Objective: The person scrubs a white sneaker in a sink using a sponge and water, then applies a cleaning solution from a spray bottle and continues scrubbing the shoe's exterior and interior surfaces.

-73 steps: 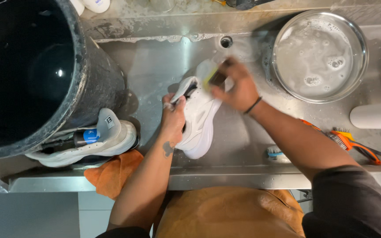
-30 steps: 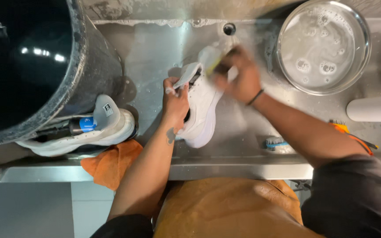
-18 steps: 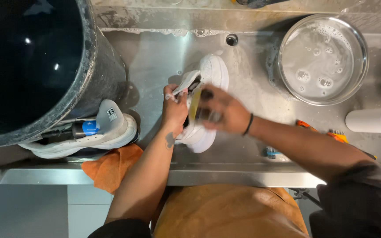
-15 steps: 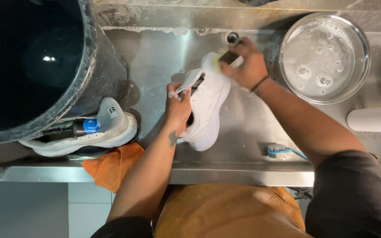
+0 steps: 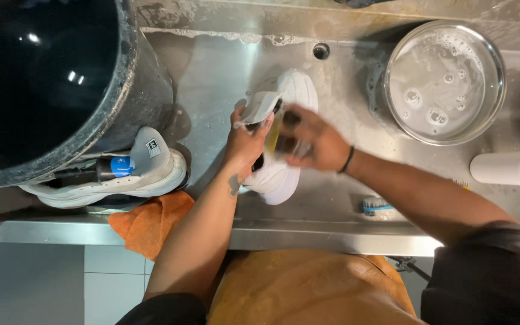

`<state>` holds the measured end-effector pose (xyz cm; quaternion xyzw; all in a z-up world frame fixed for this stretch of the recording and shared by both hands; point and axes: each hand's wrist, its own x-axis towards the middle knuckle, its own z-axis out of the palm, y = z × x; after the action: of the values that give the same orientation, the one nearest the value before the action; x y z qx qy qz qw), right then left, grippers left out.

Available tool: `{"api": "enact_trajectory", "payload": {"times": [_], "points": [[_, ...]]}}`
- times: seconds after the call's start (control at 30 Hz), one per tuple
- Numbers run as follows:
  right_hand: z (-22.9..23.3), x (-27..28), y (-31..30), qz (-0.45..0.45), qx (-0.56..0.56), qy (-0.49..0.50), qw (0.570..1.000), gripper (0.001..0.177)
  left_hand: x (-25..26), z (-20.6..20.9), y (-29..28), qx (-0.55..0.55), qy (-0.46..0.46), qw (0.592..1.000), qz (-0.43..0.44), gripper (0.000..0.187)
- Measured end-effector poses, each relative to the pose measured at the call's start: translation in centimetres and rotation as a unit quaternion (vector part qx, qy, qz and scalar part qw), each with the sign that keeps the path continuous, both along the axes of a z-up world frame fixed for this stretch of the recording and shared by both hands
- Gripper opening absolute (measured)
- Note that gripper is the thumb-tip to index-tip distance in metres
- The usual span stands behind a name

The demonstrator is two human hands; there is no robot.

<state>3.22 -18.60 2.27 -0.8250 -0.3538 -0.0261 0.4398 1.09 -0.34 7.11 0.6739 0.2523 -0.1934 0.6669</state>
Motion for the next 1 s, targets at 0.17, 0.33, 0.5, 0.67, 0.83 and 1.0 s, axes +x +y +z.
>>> {"api": "enact_trajectory", "payload": {"times": [0.17, 0.33, 0.5, 0.67, 0.83, 1.0], "points": [[-0.5, -1.3, -1.3, -0.062, -0.037, -0.041, 0.997, 0.056, 0.0, -1.2, 0.0, -0.019, -0.003, 1.0, -0.011, 0.084], [-2.3, 1.0, -3.9, -0.046, 0.008, -0.045, 0.998, 0.053, -0.1, -2.5, -0.4, 0.0, -0.023, 1.0, -0.01, 0.077], [-0.4, -4.4, -1.0, 0.011, 0.025, -0.019, 0.999, 0.054, 0.4, -3.4, -0.2, 0.013, -0.028, 0.999, 0.007, 0.074], [-1.8, 2.1, -4.5, -0.115, -0.018, -0.082, 0.99, 0.054, 0.1, -3.8, -0.7, -0.017, -0.027, 0.999, 0.017, 0.076], [-2.4, 0.2, -4.0, -0.011, 0.0, -0.083, 0.997, 0.053, 0.5, -2.3, -0.6, -0.019, -0.041, 0.998, 0.036, 0.072], [-1.1, -0.5, -2.7, -0.036, -0.036, -0.12, 0.991, 0.055, 0.7, -1.2, -0.7, -0.024, -0.047, 0.998, 0.023, 0.071]]}}
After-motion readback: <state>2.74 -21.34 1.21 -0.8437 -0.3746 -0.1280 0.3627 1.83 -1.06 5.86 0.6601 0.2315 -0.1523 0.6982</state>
